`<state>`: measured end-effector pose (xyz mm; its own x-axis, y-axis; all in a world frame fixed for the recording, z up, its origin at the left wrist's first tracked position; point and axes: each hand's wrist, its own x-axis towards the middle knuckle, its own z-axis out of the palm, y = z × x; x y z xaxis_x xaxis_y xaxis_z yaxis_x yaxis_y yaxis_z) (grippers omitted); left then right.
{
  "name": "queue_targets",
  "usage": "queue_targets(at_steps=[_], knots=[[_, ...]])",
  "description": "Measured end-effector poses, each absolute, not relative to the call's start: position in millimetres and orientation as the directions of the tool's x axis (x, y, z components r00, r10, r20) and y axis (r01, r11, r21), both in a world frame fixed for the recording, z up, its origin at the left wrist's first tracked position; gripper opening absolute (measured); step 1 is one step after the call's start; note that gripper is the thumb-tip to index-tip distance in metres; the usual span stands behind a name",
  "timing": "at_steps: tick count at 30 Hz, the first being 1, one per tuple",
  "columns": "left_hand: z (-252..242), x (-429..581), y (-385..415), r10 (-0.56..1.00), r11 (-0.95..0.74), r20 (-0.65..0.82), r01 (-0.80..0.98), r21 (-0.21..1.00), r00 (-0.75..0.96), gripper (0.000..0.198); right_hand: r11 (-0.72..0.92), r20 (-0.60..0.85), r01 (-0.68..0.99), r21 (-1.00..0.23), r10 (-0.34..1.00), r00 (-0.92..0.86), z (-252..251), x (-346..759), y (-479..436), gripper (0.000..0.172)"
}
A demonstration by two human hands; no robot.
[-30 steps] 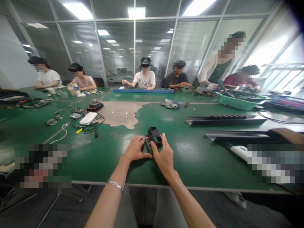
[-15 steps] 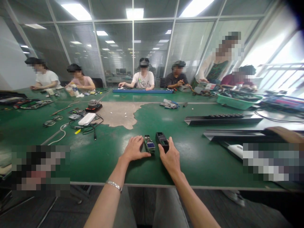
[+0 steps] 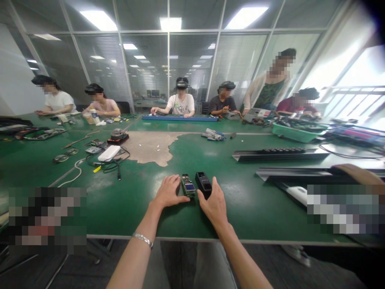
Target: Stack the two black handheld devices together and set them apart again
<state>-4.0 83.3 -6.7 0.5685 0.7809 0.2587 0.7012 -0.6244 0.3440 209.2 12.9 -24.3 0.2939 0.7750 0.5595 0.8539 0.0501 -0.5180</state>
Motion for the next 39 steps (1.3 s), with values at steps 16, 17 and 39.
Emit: queue_targets(at_steps=[16,17,39], knots=[[-5,-4,84,0.768,-0.64,0.288,0.69,0.339,0.572,0.111,0.053,0.543,0.839,-0.542,0.784,0.301,-22,208,10,0.084],[-6,-4,84,0.768,-0.64,0.291,0.689,0.339,0.57,0.112,0.052,0.532,0.834,-0.55,0.791,0.301,-22,208,10,0.083],[-4,-4,81,0.77,-0.639,0.295,0.684,0.354,0.566,0.098,0.085,0.499,0.719,-0.689,0.776,0.386,18,186,-1,0.083]])
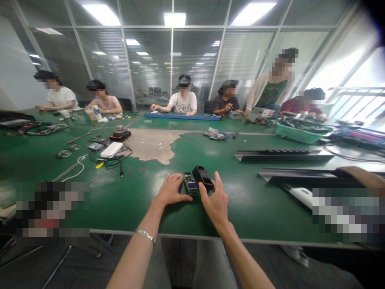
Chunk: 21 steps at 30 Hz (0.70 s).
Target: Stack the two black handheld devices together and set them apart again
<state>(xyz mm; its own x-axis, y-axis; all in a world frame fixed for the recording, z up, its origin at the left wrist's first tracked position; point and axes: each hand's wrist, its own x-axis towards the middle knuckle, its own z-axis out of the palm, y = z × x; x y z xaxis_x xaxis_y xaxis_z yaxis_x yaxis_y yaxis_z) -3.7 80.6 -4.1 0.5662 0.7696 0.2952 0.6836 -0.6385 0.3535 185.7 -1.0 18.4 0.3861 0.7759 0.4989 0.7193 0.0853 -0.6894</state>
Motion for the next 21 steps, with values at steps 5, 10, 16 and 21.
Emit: queue_targets(at_steps=[5,10,16,21], knots=[[-5,-4,81,0.772,-0.636,0.286,0.684,0.358,0.568,0.1,0.116,0.538,0.765,-0.634,0.777,0.328,22,175,4,0.081],[-6,-4,81,0.773,-0.634,0.285,0.679,0.369,0.567,0.098,0.145,0.556,0.8,-0.582,0.788,0.262,21,165,10,0.078],[-9,-4,84,0.788,-0.615,0.275,0.681,0.398,0.551,0.11,0.141,0.554,0.823,-0.551,0.799,0.234,16,156,10,0.072],[-9,-5,83,0.785,-0.618,0.279,0.669,0.412,0.553,0.114,0.148,0.571,0.849,-0.508,0.796,0.202,9,154,7,0.07]])
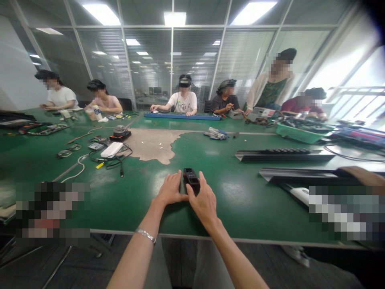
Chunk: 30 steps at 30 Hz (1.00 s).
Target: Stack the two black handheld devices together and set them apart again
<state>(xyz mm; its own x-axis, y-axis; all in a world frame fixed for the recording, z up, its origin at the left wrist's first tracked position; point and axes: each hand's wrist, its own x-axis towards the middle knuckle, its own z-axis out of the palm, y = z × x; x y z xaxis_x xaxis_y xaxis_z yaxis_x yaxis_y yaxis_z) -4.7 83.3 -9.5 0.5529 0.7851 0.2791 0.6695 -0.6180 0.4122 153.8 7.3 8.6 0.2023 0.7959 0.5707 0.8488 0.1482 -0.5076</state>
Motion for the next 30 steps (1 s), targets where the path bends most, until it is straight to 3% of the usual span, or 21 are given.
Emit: queue_targets(at_steps=[13,19,30], knots=[[-10,-3,83,0.789,-0.614,0.268,0.697,0.37,0.553,0.101,0.197,0.56,0.822,-0.533,0.811,0.168,-8,158,9,0.086],[-8,-3,82,0.779,-0.627,0.26,0.701,0.339,0.571,0.087,0.196,0.51,0.801,-0.565,0.846,0.154,-12,156,10,0.08],[-2,-4,80,0.776,-0.63,0.228,0.699,0.338,0.588,0.088,0.218,0.549,0.837,-0.502,0.828,0.114,-14,154,6,0.075]])
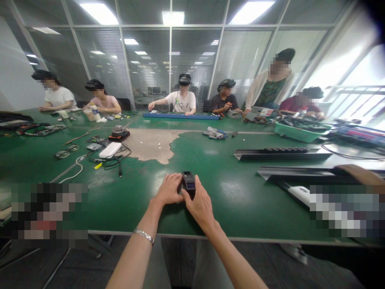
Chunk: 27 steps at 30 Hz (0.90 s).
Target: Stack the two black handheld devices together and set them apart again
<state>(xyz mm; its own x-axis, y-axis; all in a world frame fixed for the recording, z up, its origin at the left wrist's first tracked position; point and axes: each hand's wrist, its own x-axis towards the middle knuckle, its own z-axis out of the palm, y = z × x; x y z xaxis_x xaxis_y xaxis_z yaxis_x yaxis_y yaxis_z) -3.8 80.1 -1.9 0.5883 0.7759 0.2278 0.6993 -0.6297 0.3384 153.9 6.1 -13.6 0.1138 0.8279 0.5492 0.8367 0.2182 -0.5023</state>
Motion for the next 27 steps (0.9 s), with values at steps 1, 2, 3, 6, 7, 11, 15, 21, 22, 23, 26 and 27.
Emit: queue_targets(at_steps=[1,2,3,6,7,11,15,21,22,23,26,27], knots=[[-1.4,-3.8,79.6,0.776,-0.629,0.225,0.699,0.34,0.589,0.087,0.218,0.553,0.841,-0.496,0.826,0.111,-14.0,153.6,6.0,0.075],[-0.8,-3.7,79.2,0.776,-0.629,0.224,0.699,0.341,0.589,0.087,0.218,0.556,0.845,-0.488,0.824,0.108,-14.5,153.4,6.0,0.074],[-0.4,-3.7,78.9,0.776,-0.629,0.222,0.698,0.343,0.59,0.086,0.215,0.557,0.85,-0.48,0.823,0.107,-15.0,153.1,5.9,0.074],[1.2,-3.8,78.3,0.777,-0.627,0.215,0.697,0.349,0.592,0.086,0.196,0.55,0.862,-0.467,0.828,0.109,-16.2,152.9,5.9,0.071],[1.8,-3.9,78.1,0.777,-0.627,0.213,0.696,0.351,0.593,0.086,0.191,0.545,0.864,-0.466,0.831,0.111,-16.5,152.9,5.8,0.071],[2.8,-4.0,77.6,0.774,-0.631,0.22,0.691,0.353,0.594,0.087,0.193,0.542,0.851,-0.489,0.832,0.123,-17.6,153.1,6.2,0.076],[0.7,-3.3,78.1,0.778,-0.626,0.221,0.697,0.35,0.587,0.09,0.207,0.557,0.826,-0.524,0.817,0.148,-18.2,152.7,7.3,0.082],[-4.2,-2.2,80.2,0.783,-0.621,0.22,0.708,0.338,0.582,0.09,0.199,0.541,0.831,-0.52,0.829,0.141,-16.7,151.7,6.4,0.076],[-4.7,-2.2,80.4,0.781,-0.624,0.221,0.707,0.334,0.584,0.09,0.195,0.536,0.834,-0.517,0.833,0.138,-16.5,151.7,6.2,0.075],[-5.1,-2.3,80.6,0.779,-0.626,0.222,0.706,0.331,0.586,0.09,0.192,0.533,0.836,-0.513,0.835,0.135,-16.4,151.9,6.0,0.074],[-5.9,-2.6,81.0,0.779,-0.627,0.223,0.707,0.329,0.586,0.089,0.183,0.527,0.842,-0.507,0.839,0.134,-16.6,152.4,6.1,0.073],[-6.2,-2.7,81.2,0.779,-0.626,0.222,0.706,0.33,0.586,0.089,0.183,0.527,0.843,-0.505,0.839,0.134,-16.6,152.6,6.2,0.073]])
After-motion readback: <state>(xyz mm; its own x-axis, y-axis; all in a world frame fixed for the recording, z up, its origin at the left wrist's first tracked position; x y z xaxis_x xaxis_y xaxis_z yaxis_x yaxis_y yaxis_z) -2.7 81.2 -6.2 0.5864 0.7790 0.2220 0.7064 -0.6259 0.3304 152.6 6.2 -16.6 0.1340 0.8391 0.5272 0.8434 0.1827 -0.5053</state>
